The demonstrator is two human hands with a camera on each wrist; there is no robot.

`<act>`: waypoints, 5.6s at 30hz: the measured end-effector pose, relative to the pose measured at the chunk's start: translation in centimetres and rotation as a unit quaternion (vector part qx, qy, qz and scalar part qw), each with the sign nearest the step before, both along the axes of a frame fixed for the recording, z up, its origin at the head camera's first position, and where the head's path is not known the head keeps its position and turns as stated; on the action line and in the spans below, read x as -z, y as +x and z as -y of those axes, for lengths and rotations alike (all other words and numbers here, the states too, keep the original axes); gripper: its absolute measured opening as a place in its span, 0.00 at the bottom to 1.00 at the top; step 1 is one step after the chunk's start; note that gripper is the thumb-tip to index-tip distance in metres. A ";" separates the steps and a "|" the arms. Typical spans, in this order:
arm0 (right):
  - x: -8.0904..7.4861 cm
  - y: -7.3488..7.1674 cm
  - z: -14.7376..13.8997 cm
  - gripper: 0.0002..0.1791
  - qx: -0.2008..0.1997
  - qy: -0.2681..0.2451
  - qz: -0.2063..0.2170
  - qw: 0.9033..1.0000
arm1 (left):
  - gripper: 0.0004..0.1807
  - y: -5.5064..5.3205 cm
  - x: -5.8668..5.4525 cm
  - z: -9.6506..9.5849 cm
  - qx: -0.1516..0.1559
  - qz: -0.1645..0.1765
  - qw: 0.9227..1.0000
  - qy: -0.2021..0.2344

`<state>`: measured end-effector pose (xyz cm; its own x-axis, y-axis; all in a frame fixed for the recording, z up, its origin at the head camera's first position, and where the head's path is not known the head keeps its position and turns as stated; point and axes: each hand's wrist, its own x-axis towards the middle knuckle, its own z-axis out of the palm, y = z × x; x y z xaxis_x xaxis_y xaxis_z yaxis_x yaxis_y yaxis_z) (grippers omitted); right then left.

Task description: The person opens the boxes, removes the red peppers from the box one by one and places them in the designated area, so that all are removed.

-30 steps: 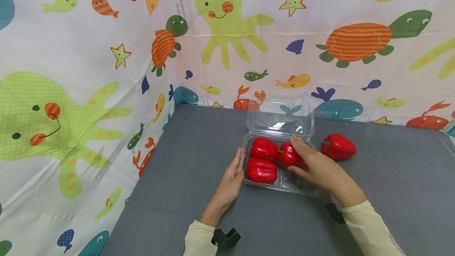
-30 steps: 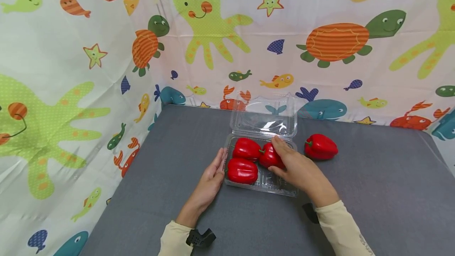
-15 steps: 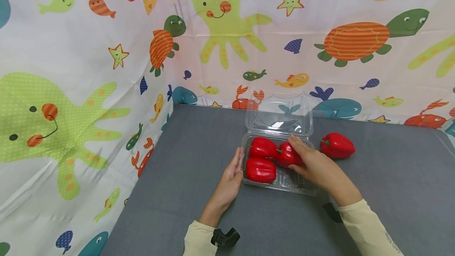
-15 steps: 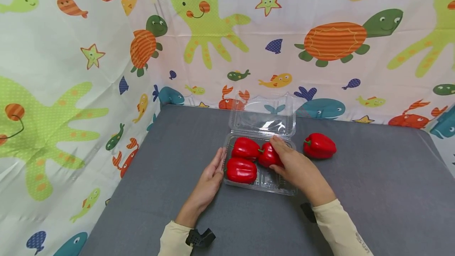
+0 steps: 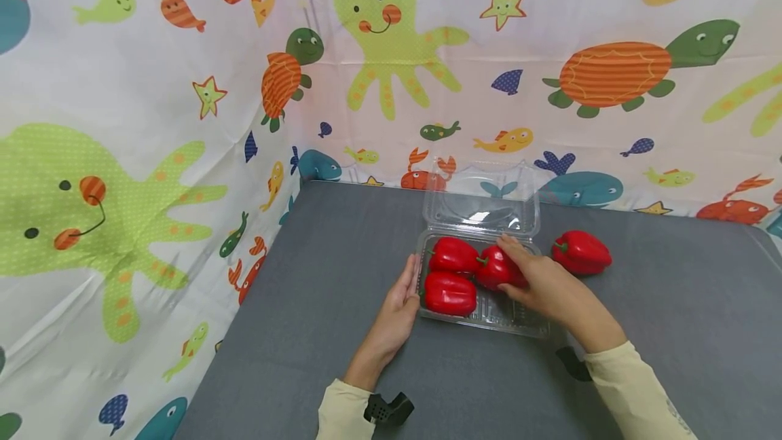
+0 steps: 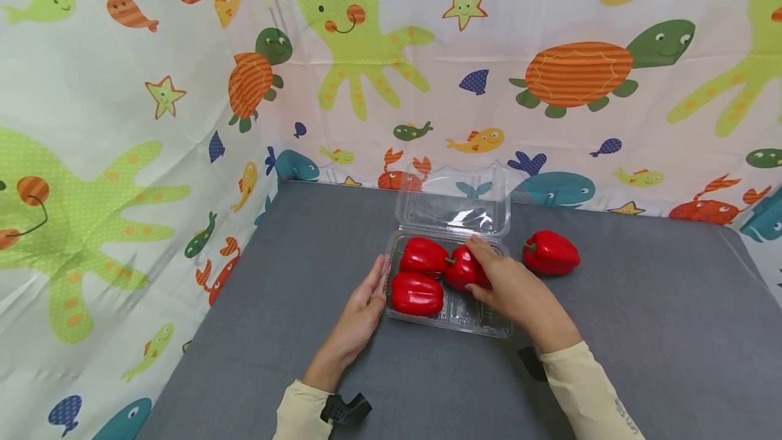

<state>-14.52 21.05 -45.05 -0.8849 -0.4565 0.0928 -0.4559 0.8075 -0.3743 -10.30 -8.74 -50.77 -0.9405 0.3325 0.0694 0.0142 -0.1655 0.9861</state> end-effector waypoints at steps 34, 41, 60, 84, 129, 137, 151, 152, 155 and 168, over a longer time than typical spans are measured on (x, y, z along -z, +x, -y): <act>-3.0 1.5 -0.7 0.54 -0.002 -0.020 -0.012 1.000 | 0.40 0.1 -0.4 -0.3 -0.005 0.003 1.000 0.001; -3.5 1.6 -1.0 0.55 0.003 -0.025 0.002 1.000 | 0.40 0.0 -0.3 -0.3 -0.006 0.006 1.000 -0.004; -4.5 2.0 -2.5 0.56 0.016 -0.039 -0.021 0.999 | 0.40 0.1 -0.1 -0.1 -0.007 0.010 1.000 -0.005; -5.6 2.2 -5.8 0.59 0.051 -0.030 -0.049 0.997 | 0.40 0.0 -0.2 -0.2 -0.009 0.007 1.000 -0.007; -4.6 3.3 -14.5 0.59 0.175 0.017 -0.062 0.983 | 0.40 0.2 -0.4 -0.2 -0.005 0.014 1.000 -0.008; -3.8 3.4 -15.9 0.59 0.194 0.017 -0.045 0.980 | 0.40 0.2 -0.3 -0.2 -0.005 0.015 1.000 -0.008; -2.5 3.4 -17.5 0.55 0.197 0.019 -0.045 0.979 | 0.40 0.2 -0.5 -0.2 -0.007 0.016 1.000 -0.011; -2.5 3.4 -17.6 0.55 0.198 0.019 -0.042 0.979 | 0.40 0.2 -0.4 -0.2 -0.006 0.015 1.000 -0.010; -2.3 3.3 -17.9 0.55 0.202 0.020 -0.037 0.979 | 0.40 0.1 -0.3 -0.2 -0.003 0.010 1.000 -0.007; -1.2 2.9 -19.4 0.55 0.212 0.028 -0.025 0.977 | 0.40 0.1 -0.3 -0.2 -0.004 0.008 1.000 -0.009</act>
<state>-11.59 40.41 -43.90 -0.9905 -0.0551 0.1259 -0.0921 0.9461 -0.3106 -10.20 -8.50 -50.50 -0.9443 0.3255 0.0477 -0.0007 -0.1472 0.9891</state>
